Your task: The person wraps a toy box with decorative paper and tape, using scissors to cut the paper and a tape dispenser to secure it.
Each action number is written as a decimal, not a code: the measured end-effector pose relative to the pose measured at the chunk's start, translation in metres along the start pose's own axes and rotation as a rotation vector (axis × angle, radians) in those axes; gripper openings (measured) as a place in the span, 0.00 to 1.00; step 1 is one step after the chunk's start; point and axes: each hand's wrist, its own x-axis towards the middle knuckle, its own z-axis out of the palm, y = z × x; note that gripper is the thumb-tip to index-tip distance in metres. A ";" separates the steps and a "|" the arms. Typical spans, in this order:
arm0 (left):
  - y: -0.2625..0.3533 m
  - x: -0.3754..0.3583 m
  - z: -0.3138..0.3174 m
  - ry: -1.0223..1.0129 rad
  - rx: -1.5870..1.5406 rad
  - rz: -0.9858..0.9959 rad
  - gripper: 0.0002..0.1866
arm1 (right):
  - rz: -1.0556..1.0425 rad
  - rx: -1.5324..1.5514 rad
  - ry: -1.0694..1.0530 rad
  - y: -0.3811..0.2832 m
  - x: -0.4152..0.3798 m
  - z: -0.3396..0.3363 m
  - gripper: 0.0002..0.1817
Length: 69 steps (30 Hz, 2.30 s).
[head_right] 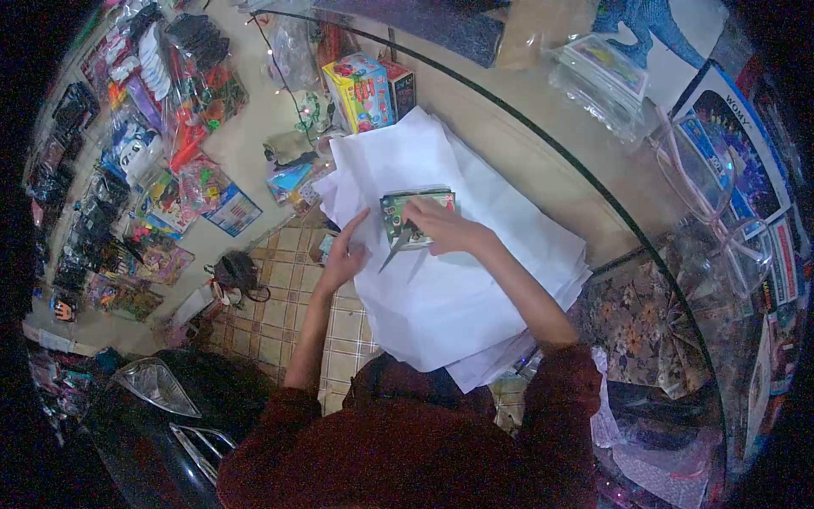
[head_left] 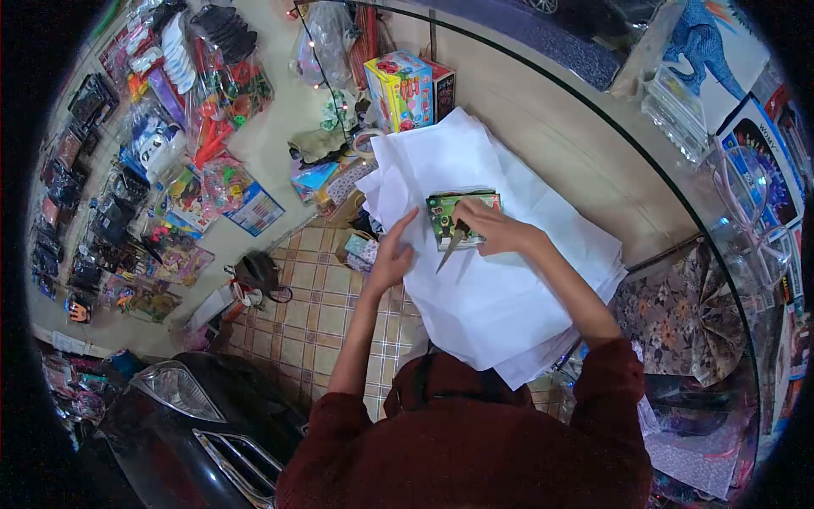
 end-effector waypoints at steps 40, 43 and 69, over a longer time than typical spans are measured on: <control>0.017 0.055 0.029 -0.014 0.691 0.085 0.65 | 0.511 0.062 0.278 -0.035 -0.117 -0.002 0.31; 0.001 0.056 0.021 -0.052 0.498 0.079 0.66 | 0.384 0.180 0.242 -0.066 -0.114 -0.020 0.30; 0.063 -0.037 0.023 -0.293 0.176 0.085 0.59 | 0.120 0.289 -0.179 -0.121 -0.101 -0.001 0.11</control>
